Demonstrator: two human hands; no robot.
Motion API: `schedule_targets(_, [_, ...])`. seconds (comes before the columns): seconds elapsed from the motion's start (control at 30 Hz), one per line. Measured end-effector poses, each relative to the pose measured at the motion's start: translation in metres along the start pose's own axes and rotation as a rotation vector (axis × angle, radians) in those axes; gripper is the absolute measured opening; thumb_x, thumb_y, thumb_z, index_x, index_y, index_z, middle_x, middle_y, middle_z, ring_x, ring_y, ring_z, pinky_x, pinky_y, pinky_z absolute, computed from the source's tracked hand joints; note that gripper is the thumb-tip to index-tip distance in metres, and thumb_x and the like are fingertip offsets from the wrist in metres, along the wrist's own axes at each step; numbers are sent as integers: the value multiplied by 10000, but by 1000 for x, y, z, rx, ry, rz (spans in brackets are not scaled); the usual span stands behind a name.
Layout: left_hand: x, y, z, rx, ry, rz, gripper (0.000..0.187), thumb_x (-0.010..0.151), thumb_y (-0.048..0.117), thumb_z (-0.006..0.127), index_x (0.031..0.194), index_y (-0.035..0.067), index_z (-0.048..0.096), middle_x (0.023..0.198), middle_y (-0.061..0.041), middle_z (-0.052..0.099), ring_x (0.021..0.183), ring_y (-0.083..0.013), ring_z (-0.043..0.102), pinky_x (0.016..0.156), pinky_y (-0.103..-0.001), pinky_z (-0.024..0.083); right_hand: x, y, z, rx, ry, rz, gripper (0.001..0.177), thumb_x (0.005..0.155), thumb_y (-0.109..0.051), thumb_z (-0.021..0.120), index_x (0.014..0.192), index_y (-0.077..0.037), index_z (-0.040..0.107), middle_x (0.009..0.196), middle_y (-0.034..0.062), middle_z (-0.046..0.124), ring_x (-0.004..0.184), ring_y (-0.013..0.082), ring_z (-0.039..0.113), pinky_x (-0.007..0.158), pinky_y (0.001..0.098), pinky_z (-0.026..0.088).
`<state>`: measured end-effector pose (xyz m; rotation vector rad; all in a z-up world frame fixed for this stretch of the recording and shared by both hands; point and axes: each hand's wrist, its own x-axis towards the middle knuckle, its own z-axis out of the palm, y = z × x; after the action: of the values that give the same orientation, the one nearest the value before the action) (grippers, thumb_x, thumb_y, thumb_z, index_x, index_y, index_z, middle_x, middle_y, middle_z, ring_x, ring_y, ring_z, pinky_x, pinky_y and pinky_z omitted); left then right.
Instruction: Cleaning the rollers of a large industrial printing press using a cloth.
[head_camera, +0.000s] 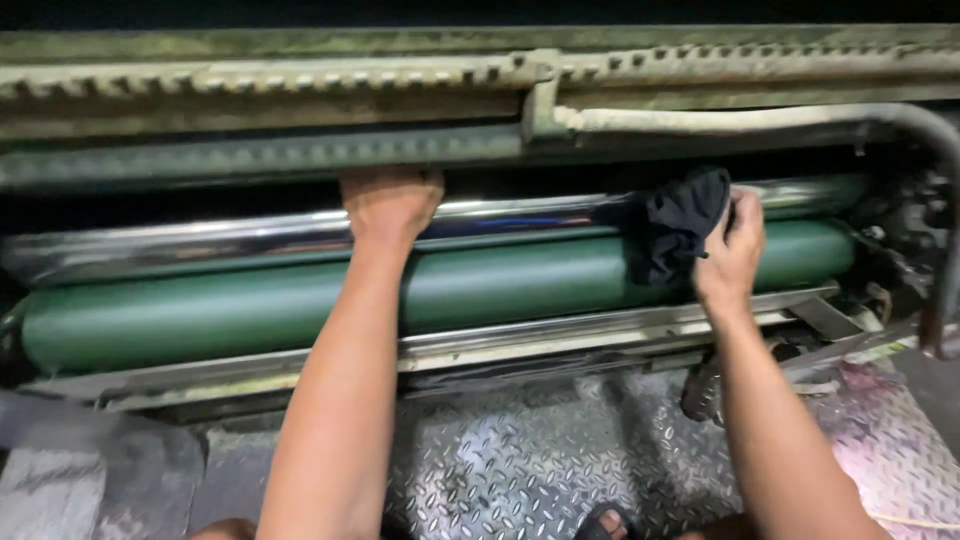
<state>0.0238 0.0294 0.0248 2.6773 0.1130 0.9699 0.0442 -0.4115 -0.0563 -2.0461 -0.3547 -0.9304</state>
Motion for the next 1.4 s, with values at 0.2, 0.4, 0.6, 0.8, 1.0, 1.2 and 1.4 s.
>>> schedule_targets(0.2, [1,-4,6,83,5,4,435,873,415,585,1106,90,755,1154,-205,719,1057,-442,644,902,-568,481,-10,-78,-22,1182,234,680,331,1015,-353,550,1173,-104,701,1058,84,687,924,256,657,781,387,533])
schedule_targets(0.4, [1,1,-3,53,-139,-100,405,914,416,561,1060,91,754,1132,-201,720,1025,-449,644,903,-567,481,-27,-77,-45,1180,444,662,246,997,-247,561,1129,-80,683,1022,108,724,950,265,678,883,404,589])
schedule_targets(0.6, [-1,-2,5,53,-18,-22,389,873,432,587,957,101,773,1022,-178,748,938,-431,674,850,-538,518,-2,-34,-46,553,695,162,215,1022,-143,588,1174,-9,660,1069,131,709,997,291,659,955,444,566])
schedule_targets(0.8, [0,5,-4,19,-60,-38,374,903,405,568,992,110,779,1043,-181,749,956,-442,674,840,-548,519,25,-68,44,-604,104,-118,368,1035,-371,708,969,-13,653,983,223,620,978,436,571,872,558,435])
schedule_targets(1.0, [-1,-12,3,61,-40,-14,407,932,410,577,1046,67,765,1079,-219,739,980,-454,673,871,-554,520,8,-246,110,-309,-59,-642,407,847,-496,712,1101,-183,772,1059,168,680,1017,376,646,921,506,526])
schedule_targets(1.2, [-5,-36,20,72,-66,-31,401,917,384,558,1057,69,763,1106,-220,734,1000,-460,663,873,-556,505,55,-76,39,-631,-133,-286,237,874,-343,706,957,-134,781,992,143,743,920,400,669,798,529,526])
schedule_targets(1.4, [-7,-13,16,233,-212,-68,438,953,445,526,871,92,772,958,-172,751,901,-413,673,798,-567,484,107,102,-67,-772,42,-7,358,994,-268,743,1173,40,711,1203,312,670,1070,496,614,909,535,489])
